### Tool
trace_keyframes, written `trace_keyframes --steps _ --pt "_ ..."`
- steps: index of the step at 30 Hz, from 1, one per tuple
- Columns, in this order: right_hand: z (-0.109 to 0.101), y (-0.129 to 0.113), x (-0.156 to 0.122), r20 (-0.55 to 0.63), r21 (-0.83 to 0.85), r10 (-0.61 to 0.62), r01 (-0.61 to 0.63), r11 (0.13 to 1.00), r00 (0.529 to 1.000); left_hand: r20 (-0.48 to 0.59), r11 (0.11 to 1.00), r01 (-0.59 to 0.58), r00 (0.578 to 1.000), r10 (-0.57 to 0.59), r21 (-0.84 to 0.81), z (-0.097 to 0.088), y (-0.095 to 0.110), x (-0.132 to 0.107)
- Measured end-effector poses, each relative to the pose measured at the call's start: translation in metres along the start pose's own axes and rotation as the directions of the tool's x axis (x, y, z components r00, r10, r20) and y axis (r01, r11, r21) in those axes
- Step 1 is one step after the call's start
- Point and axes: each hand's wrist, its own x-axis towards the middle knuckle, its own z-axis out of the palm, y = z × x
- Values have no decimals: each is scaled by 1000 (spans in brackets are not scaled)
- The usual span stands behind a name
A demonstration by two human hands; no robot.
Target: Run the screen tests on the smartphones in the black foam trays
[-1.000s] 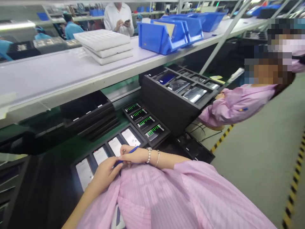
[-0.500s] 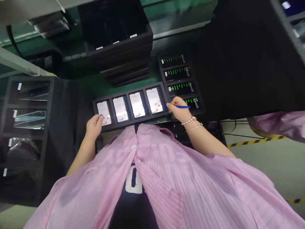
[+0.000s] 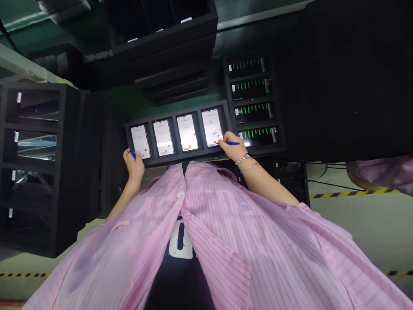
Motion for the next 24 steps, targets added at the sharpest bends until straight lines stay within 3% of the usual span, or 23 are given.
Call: trace_keyframes --steps 4,7,9,13,17,24 --pt "-6 3 2 19 -18 10 -10 1000 1000 29 999 -30 999 30 22 1 0 -2" --pt "-5 3 0 -50 42 9 -7 999 999 26 999 -34 999 33 30 1 -1 -4" --pt "4 -4 -5 -59 102 -21 27 994 998 31 999 -38 999 37 33 2 -2 -6" --pt "40 -32 -18 138 172 -137 113 979 981 55 996 -69 996 66 52 2 -4 -10" --pt "67 -53 -22 184 106 -123 105 989 975 61 994 -84 995 81 62 4 -7 -14" --pt "65 -51 -13 189 13 -119 118 993 975 40 990 -140 989 139 28 8 -15 -17"
